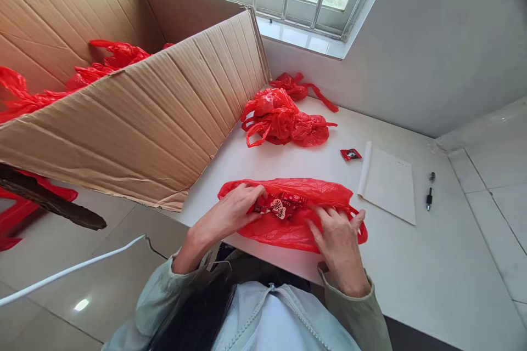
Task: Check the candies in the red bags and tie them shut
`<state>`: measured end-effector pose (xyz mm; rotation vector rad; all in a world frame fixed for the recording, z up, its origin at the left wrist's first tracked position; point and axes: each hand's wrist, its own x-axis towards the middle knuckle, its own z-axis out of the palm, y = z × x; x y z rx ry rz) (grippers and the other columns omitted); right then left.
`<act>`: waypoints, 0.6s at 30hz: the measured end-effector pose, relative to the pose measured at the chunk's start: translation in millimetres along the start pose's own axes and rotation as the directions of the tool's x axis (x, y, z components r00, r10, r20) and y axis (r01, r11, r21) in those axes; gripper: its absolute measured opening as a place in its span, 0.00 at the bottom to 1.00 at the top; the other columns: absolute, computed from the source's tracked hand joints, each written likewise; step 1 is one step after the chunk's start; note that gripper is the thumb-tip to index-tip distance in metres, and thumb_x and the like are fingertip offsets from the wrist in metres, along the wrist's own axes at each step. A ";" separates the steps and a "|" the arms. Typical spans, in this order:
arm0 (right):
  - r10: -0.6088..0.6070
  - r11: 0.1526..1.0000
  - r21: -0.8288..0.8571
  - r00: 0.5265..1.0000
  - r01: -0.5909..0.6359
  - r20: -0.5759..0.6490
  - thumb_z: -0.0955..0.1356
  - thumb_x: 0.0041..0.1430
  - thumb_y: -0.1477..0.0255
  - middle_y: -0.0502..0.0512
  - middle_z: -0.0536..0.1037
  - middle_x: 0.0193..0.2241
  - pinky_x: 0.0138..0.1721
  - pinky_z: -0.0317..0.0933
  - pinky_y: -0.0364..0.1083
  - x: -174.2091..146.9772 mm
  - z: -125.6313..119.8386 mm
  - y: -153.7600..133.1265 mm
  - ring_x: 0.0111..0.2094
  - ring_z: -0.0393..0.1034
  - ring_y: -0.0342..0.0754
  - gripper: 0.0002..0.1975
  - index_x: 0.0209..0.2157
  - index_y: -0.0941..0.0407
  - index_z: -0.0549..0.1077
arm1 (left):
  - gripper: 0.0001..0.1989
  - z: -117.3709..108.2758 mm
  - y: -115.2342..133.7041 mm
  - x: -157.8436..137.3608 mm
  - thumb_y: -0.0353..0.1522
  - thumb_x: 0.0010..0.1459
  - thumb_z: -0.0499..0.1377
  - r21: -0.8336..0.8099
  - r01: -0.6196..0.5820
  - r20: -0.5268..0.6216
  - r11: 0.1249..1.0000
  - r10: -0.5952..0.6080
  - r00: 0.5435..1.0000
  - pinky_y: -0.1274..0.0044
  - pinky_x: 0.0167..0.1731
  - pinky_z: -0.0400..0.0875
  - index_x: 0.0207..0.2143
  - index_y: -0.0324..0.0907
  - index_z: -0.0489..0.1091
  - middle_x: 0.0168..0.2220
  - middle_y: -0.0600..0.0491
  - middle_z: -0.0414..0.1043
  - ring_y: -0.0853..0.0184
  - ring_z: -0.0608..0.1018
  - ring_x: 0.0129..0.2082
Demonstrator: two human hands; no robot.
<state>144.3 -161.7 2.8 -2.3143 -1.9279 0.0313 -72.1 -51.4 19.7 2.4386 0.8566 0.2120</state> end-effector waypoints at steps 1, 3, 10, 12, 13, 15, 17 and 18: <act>0.010 1.000 0.002 1.000 -0.010 -0.009 0.63 0.64 0.73 0.53 0.79 0.36 0.57 0.32 0.73 -0.6 -0.9 -1.3 0.38 0.70 0.53 0.10 0.42 0.53 0.75 | 0.02 -0.9 1.0 -1.1 0.28 0.63 0.56 -0.001 -0.013 0.018 1.000 0.013 1.000 0.72 0.40 0.63 0.37 0.42 0.64 0.38 0.53 0.69 0.61 0.70 0.42; 0.016 1.000 0.006 0.999 -0.016 -0.041 0.64 0.64 0.70 0.54 0.79 0.37 0.57 0.35 0.71 -0.4 -0.3 -7.4 0.38 0.69 0.54 0.10 0.42 0.53 0.76 | 0.02 -2.7 3.2 -2.0 0.28 0.64 0.54 0.001 -0.030 0.047 1.000 0.030 0.998 0.71 0.42 0.62 0.36 0.42 0.64 0.38 0.53 0.69 0.61 0.69 0.44; -0.058 0.997 0.040 0.990 0.063 -0.131 0.71 0.56 0.62 0.58 0.76 0.47 0.55 0.45 0.64 9.8 19.2 -40.1 0.46 0.64 0.62 0.17 0.45 0.54 0.75 | 0.06 -0.8 6.1 0.4 0.28 0.66 0.49 -0.019 0.067 0.053 0.998 -0.066 0.996 0.72 0.38 0.62 0.34 0.42 0.60 0.35 0.53 0.66 0.61 0.68 0.40; -0.047 0.997 0.045 0.988 0.055 -0.148 0.71 0.56 0.65 0.57 0.76 0.47 0.55 0.45 0.63 10.6 21.9 -41.7 0.44 0.64 0.60 0.14 0.43 0.55 0.75 | 0.05 1.2 4.5 0.7 0.27 0.66 0.48 -0.013 0.085 0.043 0.996 -0.084 0.996 0.71 0.38 0.61 0.35 0.42 0.59 0.35 0.53 0.65 0.61 0.67 0.40; -0.038 0.997 0.054 0.986 0.047 -0.164 0.70 0.56 0.66 0.56 0.77 0.45 0.55 0.45 0.63 10.3 22.0 -40.3 0.43 0.65 0.59 0.11 0.41 0.54 0.75 | 0.04 2.0 3.6 0.8 0.27 0.66 0.48 -0.011 0.093 0.039 0.996 -0.092 0.995 0.71 0.38 0.61 0.35 0.42 0.58 0.35 0.53 0.65 0.61 0.67 0.39; -0.017 0.994 0.099 0.980 0.037 -0.201 0.69 0.59 0.68 0.54 0.79 0.40 0.55 0.45 0.62 8.9 20.0 -33.4 0.40 0.66 0.57 0.06 0.37 0.54 0.75 | 0.05 2.9 2.3 1.4 0.27 0.66 0.48 -0.009 0.107 0.039 0.994 -0.107 0.994 0.71 0.37 0.60 0.35 0.42 0.58 0.34 0.53 0.65 0.61 0.67 0.37; 0.016 0.982 0.188 0.972 0.029 -0.232 0.66 0.62 0.70 0.52 0.79 0.33 0.55 0.47 0.60 7.4 16.0 -22.7 0.36 0.67 0.53 0.04 0.34 0.55 0.73 | 0.06 2.9 1.6 2.3 0.27 0.66 0.47 -0.010 0.117 0.044 0.993 -0.116 0.992 0.72 0.35 0.60 0.33 0.43 0.57 0.33 0.54 0.65 0.61 0.66 0.36; 0.042 0.971 0.237 0.968 0.019 -0.248 0.65 0.62 0.71 0.51 0.79 0.31 0.54 0.50 0.58 6.7 13.6 -16.5 0.34 0.68 0.50 0.05 0.34 0.55 0.72 | 0.07 2.8 1.6 2.9 0.27 0.66 0.47 -0.011 0.119 0.047 0.993 -0.118 0.992 0.72 0.35 0.60 0.33 0.43 0.57 0.32 0.54 0.65 0.62 0.66 0.35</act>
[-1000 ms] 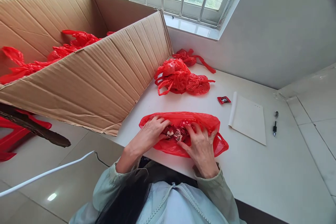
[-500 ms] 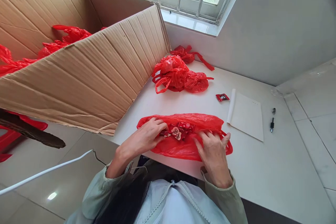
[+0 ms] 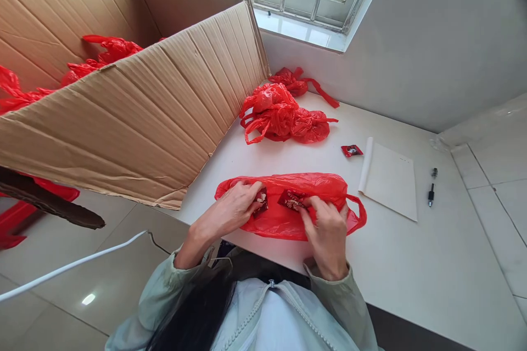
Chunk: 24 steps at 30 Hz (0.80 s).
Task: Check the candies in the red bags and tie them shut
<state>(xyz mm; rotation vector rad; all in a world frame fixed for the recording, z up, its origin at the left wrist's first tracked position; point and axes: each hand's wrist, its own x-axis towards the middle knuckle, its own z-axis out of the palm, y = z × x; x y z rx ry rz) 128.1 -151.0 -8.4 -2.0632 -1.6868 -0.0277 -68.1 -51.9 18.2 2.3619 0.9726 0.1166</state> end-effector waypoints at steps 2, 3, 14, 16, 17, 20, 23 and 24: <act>0.055 0.997 0.064 0.997 -0.052 -0.051 0.65 0.63 0.71 0.50 0.78 0.30 0.50 0.55 0.53 0.9 -8.5 10.5 0.30 0.68 0.48 0.05 0.34 0.56 0.71 | 0.08 -0.1 0.6 1.2 0.27 0.66 0.48 -0.002 -0.004 0.006 1.000 0.004 1.000 0.72 0.35 0.60 0.32 0.43 0.57 0.31 0.54 0.65 0.62 0.66 0.35; 0.085 0.994 0.074 0.993 -0.079 -0.080 0.65 0.63 0.71 0.50 0.78 0.30 0.47 0.57 0.51 1.5 -12.9 15.0 0.30 0.68 0.48 0.05 0.34 0.56 0.71 | 0.08 0.2 1.1 1.9 0.27 0.66 0.48 -0.001 -0.008 0.007 1.000 0.008 1.000 0.72 0.35 0.60 0.32 0.43 0.57 0.31 0.54 0.65 0.62 0.66 0.35; 0.212 0.971 0.113 0.977 -0.211 0.005 0.64 0.63 0.70 0.50 0.78 0.32 0.30 0.57 0.44 -2.7 -36.5 -6.7 0.30 0.71 0.47 0.04 0.37 0.53 0.71 | 0.12 16.0 -3.1 9.2 0.28 0.65 0.53 0.038 -0.026 -0.071 0.999 0.029 0.997 0.68 0.42 0.67 0.50 0.42 0.63 0.41 0.48 0.69 0.57 0.69 0.45; 0.195 0.958 0.197 0.977 -0.209 0.086 0.64 0.63 0.72 0.50 0.78 0.32 0.31 0.58 0.44 -2.8 -33.1 -14.0 0.30 0.71 0.47 0.04 0.38 0.53 0.71 | 0.18 15.5 -5.9 7.1 0.26 0.61 0.57 0.058 -0.014 -0.084 0.998 0.018 0.996 0.65 0.46 0.67 0.54 0.40 0.61 0.46 0.46 0.68 0.55 0.68 0.49; 0.187 0.951 0.226 0.975 -0.209 0.117 0.64 0.63 0.73 0.49 0.79 0.33 0.31 0.59 0.44 -2.7 -31.5 -16.5 0.31 0.72 0.46 0.04 0.38 0.53 0.71 | 0.21 14.6 -6.8 5.7 0.24 0.60 0.58 0.067 -0.010 -0.088 0.998 0.016 0.996 0.64 0.48 0.67 0.55 0.40 0.60 0.48 0.45 0.67 0.55 0.68 0.50; 0.172 0.942 0.255 0.968 -0.216 0.185 0.63 0.63 0.75 0.48 0.80 0.34 0.31 0.59 0.44 -3.0 -27.9 -19.2 0.32 0.73 0.47 0.05 0.37 0.53 0.71 | 0.26 10.8 -6.8 2.4 0.22 0.57 0.60 0.097 -0.014 -0.103 0.995 0.024 0.994 0.63 0.51 0.66 0.57 0.41 0.59 0.52 0.45 0.65 0.55 0.67 0.52; 0.172 0.947 0.232 0.960 -0.223 0.221 0.62 0.63 0.76 0.49 0.80 0.33 0.31 0.59 0.44 -3.7 -24.8 -18.8 0.31 0.73 0.48 0.07 0.37 0.53 0.71 | 0.26 7.4 -2.5 1.3 0.20 0.54 0.62 0.132 -0.020 -0.091 0.991 0.033 0.995 0.63 0.52 0.66 0.55 0.41 0.62 0.52 0.45 0.64 0.55 0.66 0.54; 0.165 0.946 0.238 0.960 -0.219 0.226 0.62 0.63 0.75 0.50 0.80 0.33 0.32 0.60 0.44 -3.8 -23.2 -19.1 0.32 0.73 0.48 0.07 0.38 0.53 0.71 | 0.25 6.4 -0.4 1.3 0.20 0.54 0.62 0.139 -0.020 -0.083 0.990 0.032 0.996 0.63 0.52 0.66 0.54 0.40 0.63 0.52 0.45 0.64 0.54 0.66 0.54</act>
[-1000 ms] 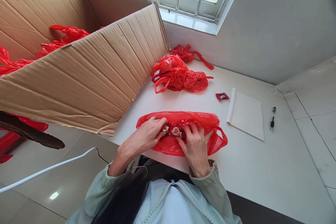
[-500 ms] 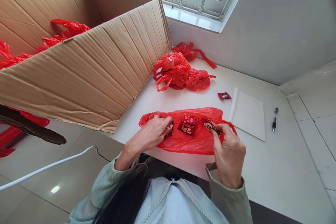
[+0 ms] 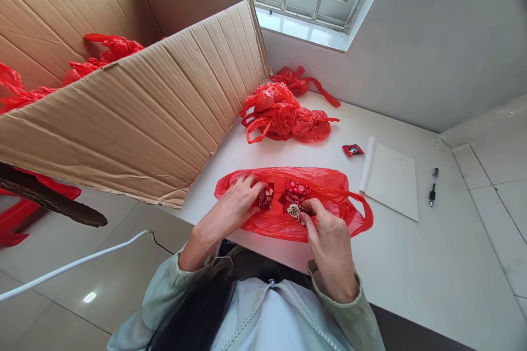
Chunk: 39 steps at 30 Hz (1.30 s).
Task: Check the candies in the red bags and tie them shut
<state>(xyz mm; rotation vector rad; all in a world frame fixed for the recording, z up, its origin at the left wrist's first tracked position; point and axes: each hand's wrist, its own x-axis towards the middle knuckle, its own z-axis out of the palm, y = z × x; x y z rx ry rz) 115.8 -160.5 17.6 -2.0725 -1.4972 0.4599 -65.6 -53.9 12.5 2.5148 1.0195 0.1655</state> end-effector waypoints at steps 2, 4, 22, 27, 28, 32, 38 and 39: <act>-0.026 0.999 0.043 0.999 0.026 0.018 0.62 0.62 0.75 0.51 0.79 0.35 0.35 0.61 0.45 1.1 4.0 -0.5 0.35 0.73 0.48 0.08 0.38 0.54 0.72 | 0.24 -2.8 4.2 0.2 0.20 0.54 0.60 0.008 -0.003 0.005 1.000 0.003 1.000 0.62 0.52 0.67 0.53 0.41 0.64 0.51 0.45 0.64 0.55 0.66 0.53; -0.072 0.993 0.091 0.997 0.069 0.033 0.63 0.62 0.74 0.53 0.79 0.38 0.39 0.63 0.45 3.0 8.4 -1.0 0.39 0.73 0.48 0.09 0.40 0.54 0.74 | 0.23 -5.9 8.2 0.1 0.19 0.55 0.59 0.011 -0.011 -0.009 1.000 0.011 1.000 0.62 0.52 0.67 0.52 0.41 0.65 0.51 0.45 0.64 0.55 0.67 0.53; 0.063 0.907 -0.421 0.985 0.011 0.162 0.65 0.61 0.71 0.60 0.79 0.36 0.34 0.63 0.46 26.7 13.8 7.5 0.35 0.76 0.53 0.21 0.55 0.57 0.65 | 0.06 22.8 9.4 20.1 0.24 0.58 0.59 0.077 -0.165 0.029 0.983 0.163 0.986 0.54 0.46 0.64 0.37 0.43 0.71 0.44 0.48 0.70 0.51 0.66 0.49; 0.024 0.923 -0.379 0.975 0.064 0.222 0.64 0.57 0.78 0.58 0.79 0.37 0.36 0.63 0.45 25.2 -3.0 12.1 0.38 0.76 0.53 0.18 0.49 0.56 0.69 | 0.08 20.2 1.3 23.1 0.25 0.61 0.56 0.038 -0.194 0.043 0.980 0.192 0.980 0.59 0.48 0.63 0.33 0.44 0.74 0.44 0.48 0.70 0.53 0.66 0.51; 0.017 0.925 -0.371 0.970 0.078 0.244 0.64 0.56 0.79 0.57 0.79 0.36 0.36 0.63 0.45 25.1 -6.4 14.4 0.38 0.76 0.52 0.17 0.48 0.56 0.70 | 0.09 17.9 1.4 22.9 0.25 0.62 0.55 0.027 -0.196 0.047 0.980 0.195 0.980 0.61 0.48 0.64 0.33 0.45 0.74 0.44 0.48 0.70 0.54 0.67 0.51; -0.025 0.947 -0.309 0.977 0.092 0.213 0.60 0.57 0.83 0.57 0.79 0.35 0.36 0.62 0.43 30.8 -14.3 21.6 0.37 0.75 0.49 0.19 0.46 0.55 0.72 | 0.16 3.6 5.1 19.4 0.20 0.62 0.50 0.017 -0.148 0.031 0.989 0.148 0.989 0.67 0.48 0.67 0.43 0.45 0.71 0.48 0.48 0.68 0.59 0.71 0.50; -0.051 0.965 -0.248 0.985 0.090 0.162 0.56 0.52 0.88 0.55 0.78 0.30 0.33 0.61 0.42 47.2 -8.7 26.5 0.31 0.74 0.47 0.29 0.51 0.56 0.71 | 0.20 -12.0 4.8 12.0 0.21 0.65 0.46 -0.042 -0.067 -0.055 0.997 0.065 0.996 0.70 0.47 0.69 0.53 0.46 0.64 0.51 0.48 0.68 0.61 0.73 0.49; -0.053 0.963 -0.253 0.984 0.096 0.172 0.57 0.52 0.88 0.55 0.78 0.31 0.32 0.61 0.42 48.5 -6.5 28.1 0.32 0.74 0.47 0.28 0.52 0.56 0.70 | 0.19 -12.5 4.6 11.0 0.21 0.65 0.46 -0.031 -0.063 -0.058 0.998 0.061 0.996 0.69 0.47 0.69 0.53 0.46 0.64 0.51 0.48 0.68 0.61 0.73 0.49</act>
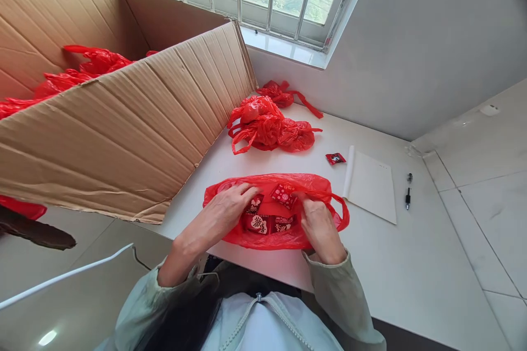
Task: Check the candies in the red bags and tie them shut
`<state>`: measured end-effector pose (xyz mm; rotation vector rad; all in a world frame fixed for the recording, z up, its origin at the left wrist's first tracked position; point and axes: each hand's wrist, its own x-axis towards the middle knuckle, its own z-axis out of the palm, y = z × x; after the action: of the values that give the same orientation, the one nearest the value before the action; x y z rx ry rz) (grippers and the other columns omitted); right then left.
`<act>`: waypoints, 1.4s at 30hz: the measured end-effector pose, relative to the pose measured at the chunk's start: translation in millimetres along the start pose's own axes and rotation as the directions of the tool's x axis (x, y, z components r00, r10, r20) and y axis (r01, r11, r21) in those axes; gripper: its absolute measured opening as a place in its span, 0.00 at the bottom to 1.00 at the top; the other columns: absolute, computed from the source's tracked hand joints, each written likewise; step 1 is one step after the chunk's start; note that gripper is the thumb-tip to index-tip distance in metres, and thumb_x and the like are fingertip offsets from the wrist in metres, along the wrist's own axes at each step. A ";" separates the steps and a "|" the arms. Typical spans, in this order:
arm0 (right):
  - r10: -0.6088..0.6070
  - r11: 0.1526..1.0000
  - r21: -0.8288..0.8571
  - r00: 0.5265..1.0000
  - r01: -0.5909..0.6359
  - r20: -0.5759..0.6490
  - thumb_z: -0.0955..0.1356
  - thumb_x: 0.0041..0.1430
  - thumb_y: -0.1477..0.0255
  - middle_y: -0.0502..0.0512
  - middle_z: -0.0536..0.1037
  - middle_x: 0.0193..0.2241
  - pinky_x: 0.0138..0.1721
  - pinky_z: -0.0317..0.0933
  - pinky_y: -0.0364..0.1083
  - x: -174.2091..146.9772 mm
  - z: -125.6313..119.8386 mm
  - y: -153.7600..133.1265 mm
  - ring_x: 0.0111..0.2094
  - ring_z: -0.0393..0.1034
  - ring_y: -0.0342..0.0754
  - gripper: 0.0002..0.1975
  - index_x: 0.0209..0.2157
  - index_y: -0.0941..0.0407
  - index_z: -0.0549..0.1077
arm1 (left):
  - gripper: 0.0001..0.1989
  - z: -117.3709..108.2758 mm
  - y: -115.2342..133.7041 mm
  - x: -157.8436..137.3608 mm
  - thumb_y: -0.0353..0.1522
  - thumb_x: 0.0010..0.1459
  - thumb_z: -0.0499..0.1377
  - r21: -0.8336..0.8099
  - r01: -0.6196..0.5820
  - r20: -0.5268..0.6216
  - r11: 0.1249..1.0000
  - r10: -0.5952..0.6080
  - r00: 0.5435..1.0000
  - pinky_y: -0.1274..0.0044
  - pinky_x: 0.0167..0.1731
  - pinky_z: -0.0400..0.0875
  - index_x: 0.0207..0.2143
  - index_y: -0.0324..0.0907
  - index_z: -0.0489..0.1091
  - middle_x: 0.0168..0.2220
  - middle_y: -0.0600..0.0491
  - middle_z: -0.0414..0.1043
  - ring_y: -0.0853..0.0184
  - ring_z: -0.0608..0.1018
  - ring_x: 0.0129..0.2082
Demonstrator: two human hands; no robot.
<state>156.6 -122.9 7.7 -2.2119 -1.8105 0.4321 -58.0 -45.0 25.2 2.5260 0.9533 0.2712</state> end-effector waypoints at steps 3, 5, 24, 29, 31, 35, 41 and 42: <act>-0.037 0.999 -0.035 0.999 0.037 0.008 0.59 0.56 0.84 0.57 0.79 0.36 0.34 0.63 0.44 0.6 7.9 5.2 0.36 0.75 0.50 0.27 0.56 0.55 0.66 | 0.16 1.4 0.4 -3.1 0.22 0.64 0.50 0.031 -0.009 0.027 0.999 0.008 1.000 0.67 0.48 0.69 0.52 0.43 0.65 0.50 0.47 0.69 0.59 0.72 0.50; -0.064 0.996 -0.056 0.998 0.064 0.010 0.61 0.57 0.80 0.58 0.78 0.40 0.37 0.64 0.45 -2.8 11.9 9.8 0.38 0.75 0.51 0.26 0.58 0.54 0.64 | 0.15 4.2 0.6 -5.5 0.23 0.62 0.56 0.029 -0.036 0.045 0.999 0.035 0.998 0.65 0.49 0.69 0.51 0.42 0.66 0.49 0.47 0.69 0.57 0.70 0.51; -0.054 0.998 -0.003 0.993 0.055 0.107 0.64 0.59 0.72 0.58 0.77 0.41 0.35 0.63 0.46 -29.1 15.0 11.0 0.40 0.74 0.53 0.15 0.49 0.56 0.68 | 0.17 4.2 11.7 -11.2 0.24 0.60 0.58 0.099 0.031 -0.003 0.995 -0.031 1.000 0.63 0.49 0.69 0.52 0.39 0.64 0.49 0.46 0.66 0.56 0.67 0.50; -0.059 0.970 0.239 0.994 0.036 0.087 0.64 0.53 0.77 0.54 0.78 0.34 0.37 0.63 0.47 -30.1 10.2 7.0 0.36 0.73 0.51 0.10 0.39 0.56 0.69 | 0.09 -4.1 4.0 -10.7 0.26 0.64 0.54 0.114 0.052 -0.029 0.992 -0.049 0.998 0.65 0.47 0.69 0.47 0.40 0.67 0.46 0.47 0.68 0.57 0.67 0.48; -0.006 0.933 0.360 0.999 -0.011 0.046 0.65 0.54 0.74 0.54 0.78 0.34 0.40 0.64 0.48 -28.4 7.5 2.3 0.36 0.73 0.51 0.09 0.39 0.56 0.70 | 0.08 -1.1 5.0 -7.6 0.27 0.66 0.52 0.115 0.019 -0.005 0.993 -0.019 1.000 0.66 0.45 0.69 0.45 0.40 0.68 0.44 0.48 0.68 0.57 0.67 0.47; 0.086 0.770 0.632 0.996 -0.088 0.034 0.67 0.55 0.69 0.54 0.79 0.40 0.45 0.66 0.49 -29.3 -1.9 -7.6 0.40 0.74 0.50 0.13 0.44 0.55 0.73 | 0.09 6.2 12.5 -1.6 0.27 0.66 0.51 0.097 -0.012 0.044 0.995 0.008 0.999 0.67 0.43 0.70 0.45 0.39 0.68 0.44 0.48 0.69 0.58 0.68 0.45; 0.036 0.524 0.838 0.987 -0.154 0.160 0.73 0.50 0.66 0.52 0.79 0.35 0.38 0.69 0.45 -47.7 -65.5 2.0 0.34 0.74 0.47 0.14 0.39 0.54 0.75 | 0.09 9.7 11.7 -1.4 0.26 0.66 0.51 0.093 -0.003 0.057 0.996 -0.002 0.998 0.67 0.44 0.68 0.44 0.40 0.69 0.44 0.49 0.69 0.59 0.68 0.45; 0.088 0.519 0.844 0.991 -0.135 0.105 0.74 0.50 0.65 0.52 0.79 0.35 0.36 0.69 0.45 -45.6 -79.6 9.9 0.34 0.74 0.47 0.15 0.40 0.54 0.74 | 0.09 10.3 9.9 -1.5 0.26 0.66 0.51 0.105 -0.005 0.063 0.994 -0.002 0.998 0.66 0.44 0.68 0.44 0.40 0.69 0.44 0.49 0.70 0.58 0.68 0.45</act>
<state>187.5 -170.0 80.8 -1.5721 -1.0462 1.1305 -49.9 -56.0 20.5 2.6137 0.9647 0.1445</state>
